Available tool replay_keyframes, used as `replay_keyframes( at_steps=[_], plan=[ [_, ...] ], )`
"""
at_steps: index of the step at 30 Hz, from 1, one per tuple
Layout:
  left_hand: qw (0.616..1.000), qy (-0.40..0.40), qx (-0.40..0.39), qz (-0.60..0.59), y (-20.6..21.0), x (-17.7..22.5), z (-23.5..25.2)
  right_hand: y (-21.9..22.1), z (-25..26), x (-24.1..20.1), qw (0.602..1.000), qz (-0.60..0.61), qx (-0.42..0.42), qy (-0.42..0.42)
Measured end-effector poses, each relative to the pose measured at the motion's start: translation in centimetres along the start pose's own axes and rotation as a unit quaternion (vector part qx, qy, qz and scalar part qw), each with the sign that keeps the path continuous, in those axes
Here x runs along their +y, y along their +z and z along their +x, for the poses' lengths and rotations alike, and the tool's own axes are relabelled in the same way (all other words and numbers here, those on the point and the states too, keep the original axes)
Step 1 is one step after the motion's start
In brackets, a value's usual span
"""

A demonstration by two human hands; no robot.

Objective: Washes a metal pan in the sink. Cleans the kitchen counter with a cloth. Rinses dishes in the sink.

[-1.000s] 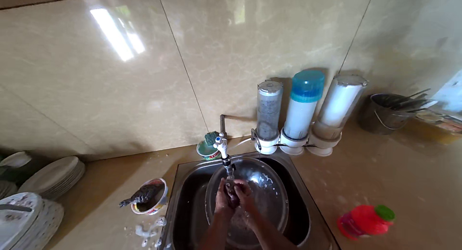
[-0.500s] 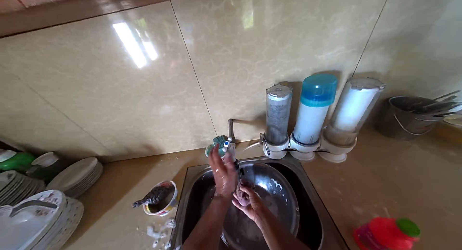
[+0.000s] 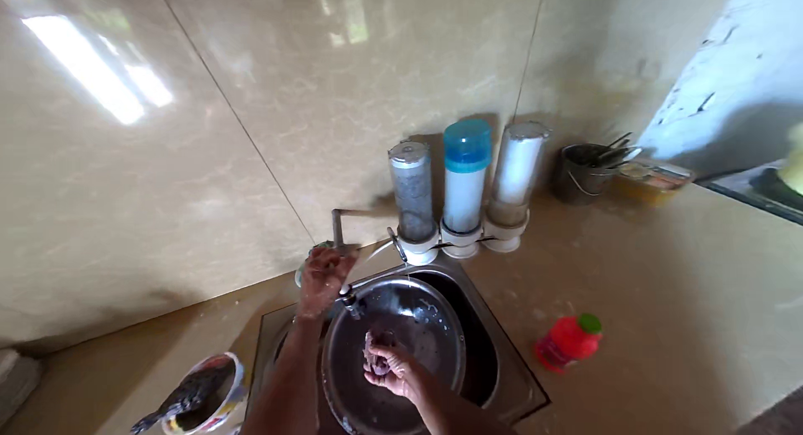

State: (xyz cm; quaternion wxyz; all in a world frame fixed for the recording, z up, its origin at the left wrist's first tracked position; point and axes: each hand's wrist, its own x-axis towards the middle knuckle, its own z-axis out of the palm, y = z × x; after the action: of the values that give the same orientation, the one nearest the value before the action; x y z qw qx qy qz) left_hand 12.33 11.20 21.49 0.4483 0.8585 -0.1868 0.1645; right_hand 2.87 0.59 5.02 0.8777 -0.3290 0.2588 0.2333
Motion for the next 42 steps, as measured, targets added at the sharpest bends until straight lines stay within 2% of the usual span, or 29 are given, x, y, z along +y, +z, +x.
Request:
replay_keyframes(
  at_steps=[2, 3, 5, 7, 8, 9, 11, 13, 15, 16, 18, 20, 21, 23, 24, 26, 29, 31, 34, 36, 38, 42],
  plan=[
    [0.998, -0.047, 0.022, -0.043, 0.3, 0.8, 0.3, -0.1, -0.6, 0.0, 1.0, -0.016, -0.007, -0.008],
    [0.991, -0.072, 0.031, -0.104, 0.6, 1.4, 0.0, 0.0, -1.2, -0.1, 0.999, -0.036, -0.001, -0.018],
    [0.966, -0.132, 0.054, -0.217, 1.1, 2.0, -1.9, 0.2, -2.7, -0.6, 0.993, -0.101, 0.009, -0.056],
    [0.932, -0.194, 0.127, -0.277, 2.4, 1.5, -5.7, -0.4, -4.1, -2.0, 0.972, -0.2, -0.032, -0.121],
    [0.932, -0.194, 0.135, -0.273, 3.4, 1.0, -8.1, -0.8, -4.4, -2.7, 0.95, -0.256, -0.065, -0.166],
    [0.943, -0.172, 0.106, -0.264, 4.6, -0.1, -10.6, -1.2, -4.8, -3.4, 0.92, -0.312, -0.102, -0.215],
    [0.942, -0.149, -0.001, -0.3, 6.2, -1.4, -14.1, -1.2, -5.7, -4.1, 0.846, -0.401, -0.154, -0.315],
    [0.902, -0.207, 0.013, -0.379, 7.7, -0.4, -14.7, -0.5, -6.5, -3.9, 0.805, -0.448, -0.121, -0.369],
    [0.873, -0.231, 0.073, -0.424, 8.2, 0.7, -14.1, 0.2, -7.1, -3.6, 0.793, -0.473, -0.041, -0.382],
    [0.879, -0.226, 0.072, -0.414, 8.3, 1.0, -13.8, 0.3, -7.3, -3.9, 0.795, -0.484, -0.024, -0.366],
    [0.931, -0.173, 0.024, -0.322, 7.8, 0.8, -13.8, -0.1, -7.6, -4.8, 0.804, -0.498, -0.043, -0.321],
    [0.98, -0.041, -0.065, -0.184, 6.8, -0.4, -14.5, -1.3, -7.5, -5.5, 0.831, -0.477, -0.078, -0.274],
    [0.987, 0.037, -0.115, -0.105, 6.1, -1.0, -14.7, -1.6, -7.7, -5.5, 0.865, -0.427, -0.072, -0.253],
    [0.965, 0.16, -0.203, 0.051, 5.2, -1.4, -14.7, -2.3, -7.7, -5.3, 0.931, -0.294, -0.091, -0.194],
    [0.947, 0.222, -0.209, 0.106, 5.3, -1.7, -14.8, -2.8, -7.8, -5.4, 0.941, -0.264, -0.132, -0.164],
    [0.924, 0.3, -0.199, 0.125, 5.9, -2.4, -14.4, -3.4, -8.1, -5.9, 0.928, -0.296, -0.191, -0.125],
    [0.924, 0.258, -0.268, 0.093, 5.8, -0.7, -12.5, -2.5, -9.4, -7.0, 0.883, -0.435, -0.152, -0.091],
    [0.915, 0.272, -0.261, 0.141, 6.4, 0.2, -11.5, -2.4, -9.4, -7.5, 0.869, -0.458, -0.141, -0.118],
    [0.9, 0.224, -0.303, 0.22, 6.9, 1.5, -10.5, -2.2, -9.2, -7.9, 0.856, -0.487, -0.111, -0.131],
    [0.881, 0.148, -0.353, 0.278, 7.5, 2.1, -10.2, -2.4, -8.2, -7.3, 0.828, -0.536, -0.068, -0.152],
    [0.847, 0.047, -0.412, 0.334, 8.4, 3.0, -10.1, -2.7, -7.3, -6.8, 0.796, -0.587, -0.012, -0.147],
    [0.818, -0.085, -0.434, 0.368, 10.9, 3.2, -11.2, -4.5, -5.8, -5.2, 0.731, -0.659, 0.047, -0.172]
  ],
)
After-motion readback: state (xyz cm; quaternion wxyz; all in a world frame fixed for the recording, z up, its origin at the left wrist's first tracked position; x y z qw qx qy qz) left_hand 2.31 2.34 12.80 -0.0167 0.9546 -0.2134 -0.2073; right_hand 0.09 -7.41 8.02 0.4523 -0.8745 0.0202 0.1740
